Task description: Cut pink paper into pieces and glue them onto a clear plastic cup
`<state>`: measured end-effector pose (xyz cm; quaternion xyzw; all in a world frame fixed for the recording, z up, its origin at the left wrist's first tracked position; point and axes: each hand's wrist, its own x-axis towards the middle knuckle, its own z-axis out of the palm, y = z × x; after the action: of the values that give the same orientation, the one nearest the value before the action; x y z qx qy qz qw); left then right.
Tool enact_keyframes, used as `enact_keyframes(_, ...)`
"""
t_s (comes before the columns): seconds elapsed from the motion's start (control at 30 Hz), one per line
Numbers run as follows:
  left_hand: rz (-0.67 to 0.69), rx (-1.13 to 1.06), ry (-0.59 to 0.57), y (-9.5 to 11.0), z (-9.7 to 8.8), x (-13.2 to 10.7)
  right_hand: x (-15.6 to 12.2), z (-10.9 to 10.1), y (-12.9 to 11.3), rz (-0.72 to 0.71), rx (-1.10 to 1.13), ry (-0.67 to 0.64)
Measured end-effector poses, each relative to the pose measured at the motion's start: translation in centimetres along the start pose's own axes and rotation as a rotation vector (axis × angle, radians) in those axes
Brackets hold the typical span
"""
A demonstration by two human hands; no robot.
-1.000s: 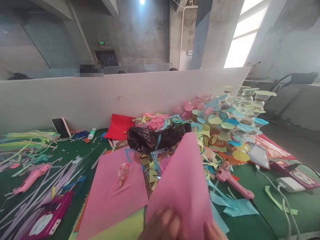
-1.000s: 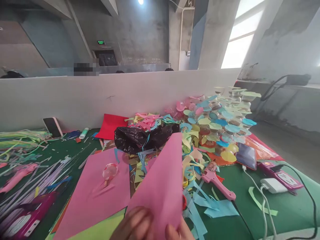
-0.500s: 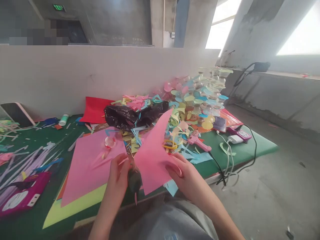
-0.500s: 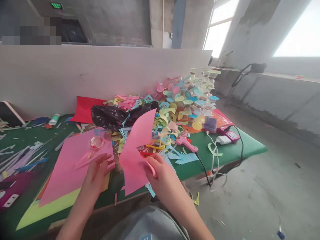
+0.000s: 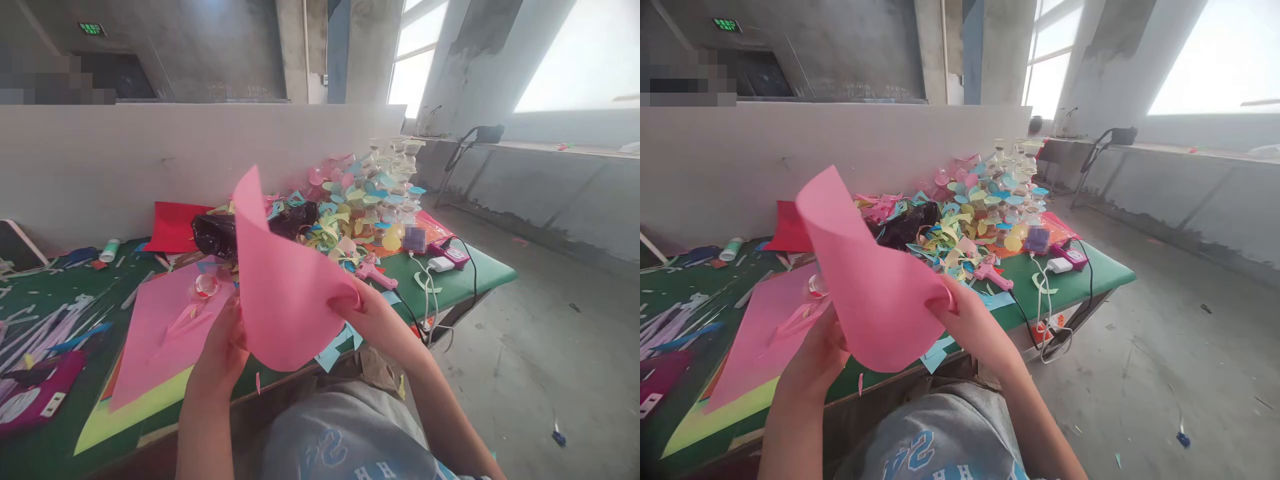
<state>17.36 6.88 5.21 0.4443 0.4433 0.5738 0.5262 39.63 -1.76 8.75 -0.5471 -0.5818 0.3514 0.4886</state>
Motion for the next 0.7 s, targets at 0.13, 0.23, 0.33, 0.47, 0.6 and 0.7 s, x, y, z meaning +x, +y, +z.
enact_keyframes(0.13,-0.104,-0.236,0.157,-2.1,-1.3,-0.1,1.0,-0.4,2.6,0.148,-0.023,0.044)
enact_keyframes(0.23,0.023,-0.098,0.373,-3.3,-1.6,0.1,1.9,-0.1,5.0,0.205,0.016,0.073)
enact_keyframes(0.33,0.191,0.127,0.532,-4.2,-1.6,0.3,2.4,0.4,6.4,0.140,-0.030,0.071)
enact_keyframes(0.47,0.303,0.379,0.502,-5.1,-2.0,0.6,2.2,0.8,6.5,-0.166,-0.426,0.038)
enact_keyframes(0.6,0.296,0.479,0.421,-5.8,-2.2,1.1,1.3,2.2,6.2,-0.257,-0.674,-0.220)
enact_keyframes(0.7,0.245,0.439,0.378,-6.1,-1.9,1.1,0.7,3.8,6.0,-0.245,-0.753,-0.376)
